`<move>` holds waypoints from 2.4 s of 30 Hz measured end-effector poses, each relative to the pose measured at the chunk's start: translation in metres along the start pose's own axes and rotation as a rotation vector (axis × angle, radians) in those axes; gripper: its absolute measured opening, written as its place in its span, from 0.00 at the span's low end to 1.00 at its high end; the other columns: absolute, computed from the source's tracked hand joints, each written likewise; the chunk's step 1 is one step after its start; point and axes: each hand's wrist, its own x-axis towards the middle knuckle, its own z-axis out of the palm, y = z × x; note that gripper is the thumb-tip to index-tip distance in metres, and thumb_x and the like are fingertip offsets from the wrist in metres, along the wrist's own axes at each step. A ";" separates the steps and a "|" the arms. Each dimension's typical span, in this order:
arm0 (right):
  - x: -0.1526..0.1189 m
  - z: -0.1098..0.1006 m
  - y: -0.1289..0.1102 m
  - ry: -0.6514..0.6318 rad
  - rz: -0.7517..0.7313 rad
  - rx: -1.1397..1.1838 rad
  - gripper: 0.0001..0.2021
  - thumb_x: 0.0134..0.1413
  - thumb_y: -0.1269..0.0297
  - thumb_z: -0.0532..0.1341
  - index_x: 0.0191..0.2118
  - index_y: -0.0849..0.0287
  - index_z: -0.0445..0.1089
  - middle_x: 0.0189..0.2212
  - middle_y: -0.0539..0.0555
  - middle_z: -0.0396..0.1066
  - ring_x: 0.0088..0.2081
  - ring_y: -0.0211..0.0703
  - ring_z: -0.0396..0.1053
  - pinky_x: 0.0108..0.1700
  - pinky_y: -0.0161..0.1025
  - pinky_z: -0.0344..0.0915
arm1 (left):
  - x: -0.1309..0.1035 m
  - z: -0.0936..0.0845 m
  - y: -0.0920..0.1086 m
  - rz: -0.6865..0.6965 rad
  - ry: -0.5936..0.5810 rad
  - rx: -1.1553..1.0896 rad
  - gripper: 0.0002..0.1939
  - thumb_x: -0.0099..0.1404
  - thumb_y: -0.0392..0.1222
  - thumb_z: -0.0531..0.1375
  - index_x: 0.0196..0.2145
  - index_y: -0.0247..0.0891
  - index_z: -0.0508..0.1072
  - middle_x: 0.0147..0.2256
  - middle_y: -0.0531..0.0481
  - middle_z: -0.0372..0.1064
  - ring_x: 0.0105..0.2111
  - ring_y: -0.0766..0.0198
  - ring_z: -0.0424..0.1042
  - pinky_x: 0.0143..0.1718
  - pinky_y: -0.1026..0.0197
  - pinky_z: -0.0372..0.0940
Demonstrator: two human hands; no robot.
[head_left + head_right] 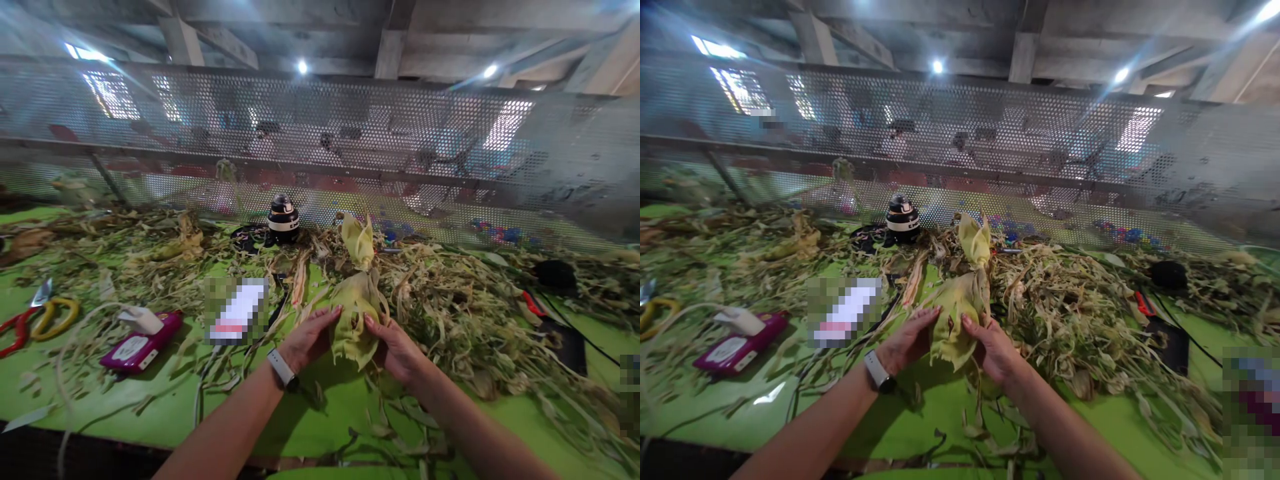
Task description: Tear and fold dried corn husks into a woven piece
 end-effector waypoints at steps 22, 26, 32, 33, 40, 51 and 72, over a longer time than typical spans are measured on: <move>0.016 -0.058 -0.090 0.139 -0.438 0.075 0.12 0.45 0.62 0.60 0.19 0.55 0.57 0.08 0.40 0.52 0.13 0.30 0.55 0.22 0.29 0.64 | -0.014 -0.014 0.059 0.580 0.100 -0.311 0.07 0.57 0.43 0.64 0.24 0.41 0.70 0.07 0.65 0.51 0.08 0.78 0.48 0.15 0.74 0.55; 0.020 -0.050 -0.071 0.189 -0.252 -0.019 0.06 0.44 0.63 0.62 0.23 0.56 0.64 0.14 0.45 0.67 0.17 0.35 0.66 0.20 0.33 0.66 | -0.001 -0.010 0.050 0.413 0.285 -0.097 0.09 0.47 0.38 0.69 0.26 0.39 0.73 0.20 0.59 0.71 0.18 0.73 0.67 0.24 0.69 0.65; 0.014 -0.016 -0.019 0.102 0.047 -0.219 0.07 0.41 0.70 0.67 0.31 0.61 0.72 0.23 0.53 0.75 0.24 0.43 0.72 0.27 0.38 0.70 | 0.007 -0.007 0.039 0.438 0.294 0.143 0.17 0.47 0.37 0.69 0.37 0.38 0.75 0.32 0.53 0.76 0.30 0.68 0.73 0.32 0.68 0.67; 0.012 -0.013 -0.016 0.084 0.037 -0.287 0.09 0.41 0.69 0.68 0.32 0.60 0.72 0.27 0.53 0.76 0.28 0.43 0.73 0.31 0.38 0.70 | 0.005 -0.006 0.039 0.448 0.279 0.171 0.17 0.48 0.38 0.69 0.38 0.38 0.75 0.33 0.53 0.76 0.31 0.68 0.73 0.32 0.68 0.66; 0.009 -0.010 -0.019 0.135 -0.462 -0.711 0.13 0.46 0.58 0.66 0.39 0.57 0.72 0.36 0.52 0.73 0.40 0.43 0.67 0.43 0.37 0.63 | 0.000 0.010 0.025 0.327 0.175 0.350 0.15 0.48 0.37 0.69 0.35 0.36 0.73 0.29 0.52 0.76 0.29 0.68 0.73 0.35 0.67 0.67; 0.010 -0.010 -0.003 0.026 -0.521 -0.966 0.11 0.53 0.57 0.60 0.27 0.59 0.68 0.21 0.47 0.63 0.26 0.36 0.58 0.29 0.32 0.56 | -0.002 0.016 0.009 0.337 0.286 0.544 0.10 0.48 0.43 0.68 0.22 0.34 0.75 0.17 0.56 0.66 0.19 0.71 0.62 0.22 0.69 0.59; 0.001 0.000 -0.009 -0.033 -0.215 -0.423 0.16 0.40 0.53 0.69 0.28 0.61 0.69 0.24 0.48 0.68 0.25 0.35 0.63 0.31 0.33 0.62 | -0.004 0.015 0.007 0.312 0.193 0.450 0.12 0.43 0.44 0.71 0.24 0.35 0.77 0.22 0.53 0.71 0.23 0.71 0.65 0.26 0.68 0.61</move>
